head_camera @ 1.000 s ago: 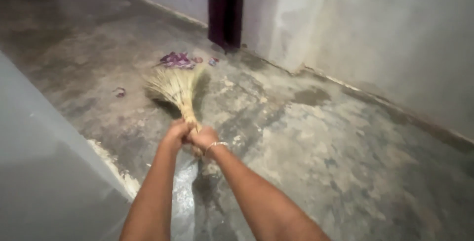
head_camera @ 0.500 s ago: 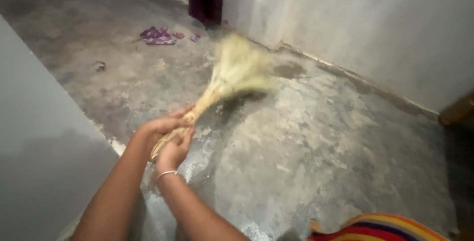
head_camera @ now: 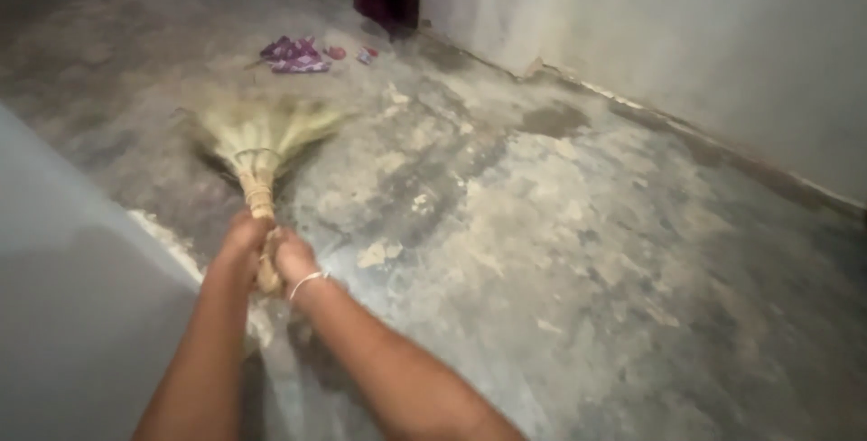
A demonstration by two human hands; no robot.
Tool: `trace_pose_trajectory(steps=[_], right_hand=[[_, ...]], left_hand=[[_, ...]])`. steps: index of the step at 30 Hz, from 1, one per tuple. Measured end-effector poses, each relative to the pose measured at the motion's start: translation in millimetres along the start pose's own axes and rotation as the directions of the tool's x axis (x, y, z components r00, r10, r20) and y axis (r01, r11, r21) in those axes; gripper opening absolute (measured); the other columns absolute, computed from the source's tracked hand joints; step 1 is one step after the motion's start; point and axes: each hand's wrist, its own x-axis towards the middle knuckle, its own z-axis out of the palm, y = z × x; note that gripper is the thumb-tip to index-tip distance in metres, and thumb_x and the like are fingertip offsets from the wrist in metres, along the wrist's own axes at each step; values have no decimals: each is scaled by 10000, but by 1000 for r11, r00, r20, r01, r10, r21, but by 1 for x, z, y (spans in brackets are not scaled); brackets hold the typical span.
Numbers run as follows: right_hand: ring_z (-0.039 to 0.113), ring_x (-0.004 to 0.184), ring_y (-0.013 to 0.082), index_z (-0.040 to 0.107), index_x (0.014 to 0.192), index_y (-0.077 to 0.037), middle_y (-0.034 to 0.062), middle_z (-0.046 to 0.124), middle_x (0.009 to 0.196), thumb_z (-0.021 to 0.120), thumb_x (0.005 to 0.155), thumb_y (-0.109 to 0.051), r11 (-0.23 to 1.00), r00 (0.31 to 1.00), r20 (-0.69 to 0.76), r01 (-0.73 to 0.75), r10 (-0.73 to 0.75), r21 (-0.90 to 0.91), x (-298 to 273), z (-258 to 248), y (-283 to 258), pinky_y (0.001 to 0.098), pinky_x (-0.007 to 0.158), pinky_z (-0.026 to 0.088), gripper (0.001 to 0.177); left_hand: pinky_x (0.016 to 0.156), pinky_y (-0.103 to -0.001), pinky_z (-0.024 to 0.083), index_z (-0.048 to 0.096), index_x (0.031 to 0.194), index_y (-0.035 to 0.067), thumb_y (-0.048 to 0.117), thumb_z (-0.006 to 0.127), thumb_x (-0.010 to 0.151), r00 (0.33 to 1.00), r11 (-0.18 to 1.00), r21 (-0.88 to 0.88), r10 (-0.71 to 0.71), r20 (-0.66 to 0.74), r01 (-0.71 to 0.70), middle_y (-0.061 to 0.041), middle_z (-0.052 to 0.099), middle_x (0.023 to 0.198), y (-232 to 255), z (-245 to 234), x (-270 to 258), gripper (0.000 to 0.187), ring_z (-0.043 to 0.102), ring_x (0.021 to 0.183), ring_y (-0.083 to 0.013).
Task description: The person sweeps a concrete floor using a traditional straw broom, moving debris and small pieces of fabric toward a doorway. The camera follows the sweeping motion across the room.
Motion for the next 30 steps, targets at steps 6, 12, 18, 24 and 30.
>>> trace_pose_trajectory(steps=[6, 12, 18, 24, 30], right_hand=[[627, 877, 238, 598, 1322, -72, 121, 663, 1083, 535, 1072, -262, 902, 928, 37, 369, -371, -226, 14, -22, -105, 384, 708, 525, 319], [690, 1075, 165, 466, 1495, -174, 61, 699, 1260, 572, 980, -256, 852, 746, -412, 465, -523, -239, -19, -58, -119, 302, 879, 566, 531], [677, 1066, 222, 537, 1428, -171, 100, 681, 1235, 497, 1023, -277, 908, 693, -667, 416, -275, 58, 28, -102, -120, 369, 905, 558, 421], [703, 1027, 207, 669, 1292, -126, 71, 741, 1119, 574, 1016, -337, 928, 863, -360, 278, -354, -247, 109, -145, -133, 368, 856, 571, 360], [673, 578, 254, 642, 1162, 26, 164, 700, 845, 468, 1060, -188, 943, 995, 87, 66, -40, -326, 97, -131, -324, 371, 431, 546, 294]], left_hand=[[701, -379, 576, 502, 1354, 114, -51, 522, 912, 956, 933, -208, 291, -47, -294, -84, 615, 1055, 65, 92, 44, 473, 657, 885, -206], [688, -361, 559, 473, 1424, 184, 74, 600, 918, 838, 972, -215, 194, 510, -95, -55, 648, 1008, 66, 189, 3, 533, 637, 856, -203], [861, -355, 566, 645, 1374, 11, 47, 616, 900, 720, 956, 207, 5, 694, -206, -97, 736, 1102, 16, 239, 61, 477, 679, 946, -209], [778, -404, 565, 665, 1246, 26, 58, 570, 901, 898, 995, 9, 87, 431, -100, -129, 731, 1005, 9, 234, 116, 360, 684, 859, -252], [623, -413, 555, 598, 1261, 25, 117, 588, 957, 956, 857, -511, 202, 213, -68, -124, 692, 939, 100, 276, 97, 317, 679, 736, -242]])
